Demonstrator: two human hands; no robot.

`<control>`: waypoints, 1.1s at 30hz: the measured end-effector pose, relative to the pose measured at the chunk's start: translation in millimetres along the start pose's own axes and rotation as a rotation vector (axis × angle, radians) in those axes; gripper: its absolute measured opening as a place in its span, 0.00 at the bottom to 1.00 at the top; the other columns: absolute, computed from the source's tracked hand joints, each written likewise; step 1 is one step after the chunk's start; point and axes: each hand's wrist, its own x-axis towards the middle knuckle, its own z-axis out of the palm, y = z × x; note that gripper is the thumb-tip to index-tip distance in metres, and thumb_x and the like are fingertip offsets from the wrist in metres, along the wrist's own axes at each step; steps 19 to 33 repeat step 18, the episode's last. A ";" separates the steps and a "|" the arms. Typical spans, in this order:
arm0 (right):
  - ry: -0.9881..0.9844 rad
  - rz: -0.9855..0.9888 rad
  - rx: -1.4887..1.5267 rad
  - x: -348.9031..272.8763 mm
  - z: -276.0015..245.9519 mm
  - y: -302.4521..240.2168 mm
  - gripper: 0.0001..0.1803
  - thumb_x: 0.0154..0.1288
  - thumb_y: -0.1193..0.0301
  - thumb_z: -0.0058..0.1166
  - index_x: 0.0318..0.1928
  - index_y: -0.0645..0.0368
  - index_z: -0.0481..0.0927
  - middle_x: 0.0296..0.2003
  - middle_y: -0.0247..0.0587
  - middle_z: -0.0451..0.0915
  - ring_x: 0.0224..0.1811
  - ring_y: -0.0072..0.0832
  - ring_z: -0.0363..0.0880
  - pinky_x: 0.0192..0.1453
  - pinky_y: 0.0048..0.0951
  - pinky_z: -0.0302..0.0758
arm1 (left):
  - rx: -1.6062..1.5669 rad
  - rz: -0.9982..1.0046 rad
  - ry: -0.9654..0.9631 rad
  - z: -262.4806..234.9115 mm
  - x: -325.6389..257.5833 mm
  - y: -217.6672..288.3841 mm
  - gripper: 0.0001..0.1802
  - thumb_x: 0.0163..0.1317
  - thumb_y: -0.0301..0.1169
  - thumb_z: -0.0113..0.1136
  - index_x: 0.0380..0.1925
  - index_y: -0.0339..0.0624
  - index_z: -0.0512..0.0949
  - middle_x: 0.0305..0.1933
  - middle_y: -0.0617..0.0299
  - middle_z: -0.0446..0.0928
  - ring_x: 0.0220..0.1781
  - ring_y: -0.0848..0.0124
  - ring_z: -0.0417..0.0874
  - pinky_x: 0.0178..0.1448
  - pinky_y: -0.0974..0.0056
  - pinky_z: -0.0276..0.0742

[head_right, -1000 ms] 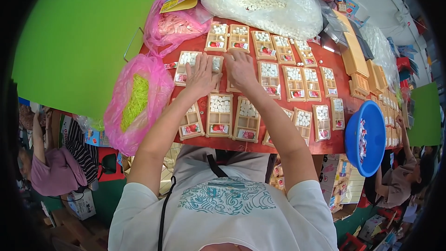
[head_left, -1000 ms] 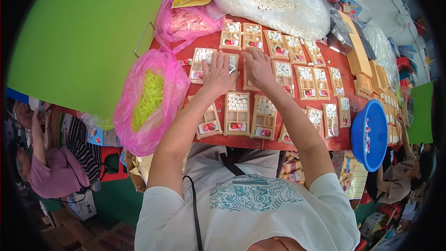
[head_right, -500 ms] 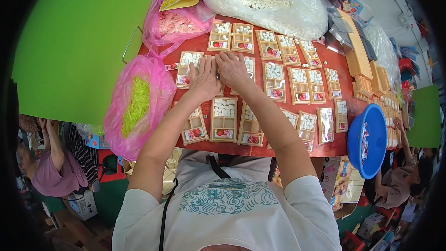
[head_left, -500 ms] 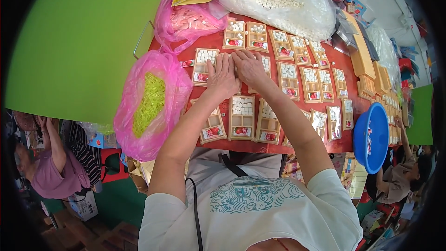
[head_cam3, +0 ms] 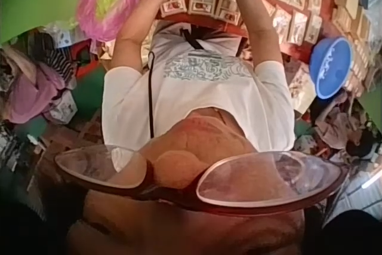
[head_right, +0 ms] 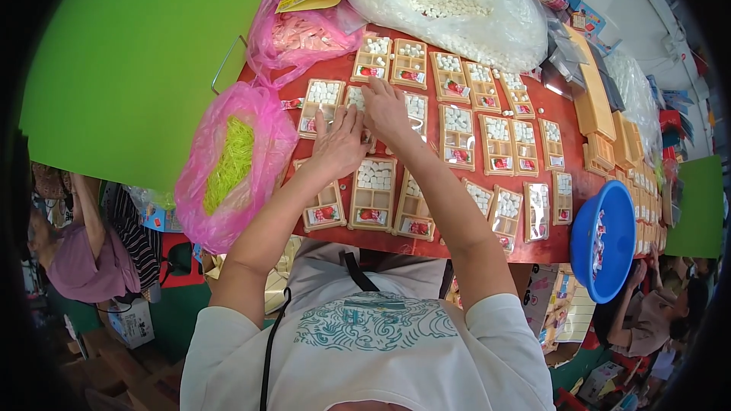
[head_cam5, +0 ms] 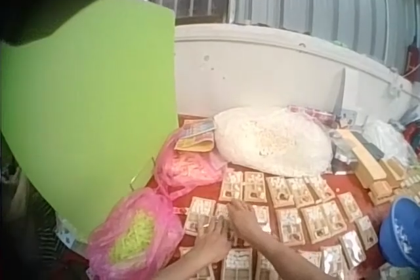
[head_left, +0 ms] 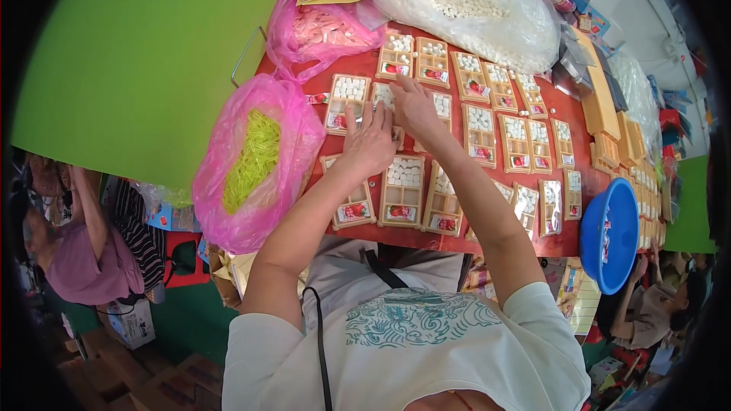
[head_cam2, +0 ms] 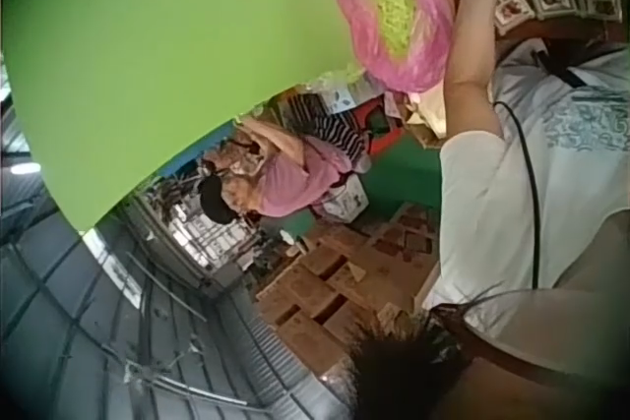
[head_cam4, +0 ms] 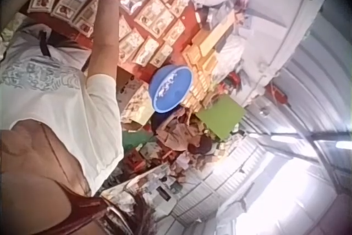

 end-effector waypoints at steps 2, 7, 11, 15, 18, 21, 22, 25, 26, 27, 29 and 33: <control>0.032 0.120 0.431 3.5 7.4 -4.4 0.20 0.60 0.72 0.52 0.54 0.62 0.74 0.58 0.48 0.71 0.63 0.44 0.68 0.60 0.49 0.67 | -0.018 -0.017 0.018 0.3 1.5 2.0 0.36 0.67 0.45 0.46 0.68 0.32 0.57 0.75 0.46 0.51 0.78 0.52 0.44 0.74 0.35 0.31; -0.057 0.132 0.260 -3.3 22.6 -9.3 0.23 0.65 0.70 0.48 0.60 0.61 0.69 0.61 0.50 0.69 0.65 0.46 0.65 0.62 0.51 0.67 | -0.111 0.002 -0.004 -1.3 1.1 -10.5 0.31 0.65 0.43 0.48 0.64 0.34 0.64 0.73 0.49 0.54 0.77 0.54 0.49 0.73 0.33 0.33; 0.039 0.067 0.030 -6.6 26.1 -14.0 0.24 0.63 0.70 0.46 0.59 0.66 0.67 0.59 0.52 0.69 0.65 0.44 0.65 0.63 0.45 0.66 | -0.172 0.052 -0.055 -18.5 15.2 -42.1 0.26 0.64 0.41 0.49 0.58 0.39 0.71 0.73 0.52 0.55 0.75 0.56 0.52 0.72 0.34 0.41; 0.066 -0.004 -0.044 -2.0 16.3 -18.3 0.25 0.61 0.71 0.46 0.59 0.67 0.65 0.60 0.53 0.69 0.64 0.42 0.66 0.61 0.43 0.65 | -0.216 -0.055 0.215 -16.1 26.0 -64.0 0.30 0.64 0.44 0.50 0.62 0.41 0.68 0.74 0.51 0.53 0.76 0.55 0.50 0.72 0.39 0.47; 0.018 -0.017 -0.114 -3.6 12.8 -19.8 0.25 0.61 0.70 0.46 0.58 0.67 0.66 0.60 0.52 0.69 0.64 0.42 0.66 0.62 0.44 0.65 | -0.142 -0.186 0.152 -3.3 35.4 -69.6 0.41 0.64 0.51 0.50 0.72 0.46 0.50 0.78 0.49 0.43 0.79 0.54 0.42 0.75 0.40 0.44; 0.018 -0.017 -0.114 -3.6 12.8 -19.8 0.25 0.61 0.70 0.46 0.58 0.67 0.66 0.60 0.52 0.69 0.64 0.42 0.66 0.62 0.44 0.65 | -0.142 -0.186 0.152 -3.3 35.4 -69.6 0.41 0.64 0.51 0.50 0.72 0.46 0.50 0.78 0.49 0.43 0.79 0.54 0.42 0.75 0.40 0.44; 0.018 -0.017 -0.114 -3.6 12.8 -19.8 0.25 0.61 0.70 0.46 0.58 0.67 0.66 0.60 0.52 0.69 0.64 0.42 0.66 0.62 0.44 0.65 | -0.142 -0.186 0.152 -3.3 35.4 -69.6 0.41 0.64 0.51 0.50 0.72 0.46 0.50 0.78 0.49 0.43 0.79 0.54 0.42 0.75 0.40 0.44; 0.018 -0.017 -0.114 -3.6 12.8 -19.8 0.25 0.61 0.70 0.46 0.58 0.67 0.66 0.60 0.52 0.69 0.64 0.42 0.66 0.62 0.44 0.65 | -0.142 -0.186 0.152 -3.3 35.4 -69.6 0.41 0.64 0.51 0.50 0.72 0.46 0.50 0.78 0.49 0.43 0.79 0.54 0.42 0.75 0.40 0.44; 0.018 -0.017 -0.114 -3.6 12.8 -19.8 0.25 0.61 0.70 0.46 0.58 0.67 0.66 0.60 0.52 0.69 0.64 0.42 0.66 0.62 0.44 0.65 | -0.142 -0.186 0.152 -3.3 35.4 -69.6 0.41 0.64 0.51 0.50 0.72 0.46 0.50 0.78 0.49 0.43 0.79 0.54 0.42 0.75 0.40 0.44; 0.018 -0.017 -0.114 -3.6 12.8 -19.8 0.25 0.61 0.70 0.46 0.58 0.67 0.66 0.60 0.52 0.69 0.64 0.42 0.66 0.62 0.44 0.65 | -0.142 -0.186 0.152 -3.3 35.4 -69.6 0.41 0.64 0.51 0.50 0.72 0.46 0.50 0.78 0.49 0.43 0.79 0.54 0.42 0.75 0.40 0.44; 0.018 -0.017 -0.114 -3.6 12.8 -19.8 0.25 0.61 0.70 0.46 0.58 0.67 0.66 0.60 0.52 0.69 0.64 0.42 0.66 0.62 0.44 0.65 | -0.142 -0.186 0.152 -3.3 35.4 -69.6 0.41 0.64 0.51 0.50 0.72 0.46 0.50 0.78 0.49 0.43 0.79 0.54 0.42 0.75 0.40 0.44; 0.018 -0.017 -0.114 -3.6 12.8 -19.8 0.25 0.61 0.70 0.46 0.58 0.67 0.66 0.60 0.52 0.69 0.64 0.42 0.66 0.62 0.44 0.65 | -0.142 -0.186 0.152 -3.3 35.4 -69.6 0.41 0.64 0.51 0.50 0.72 0.46 0.50 0.78 0.49 0.43 0.79 0.54 0.42 0.75 0.40 0.44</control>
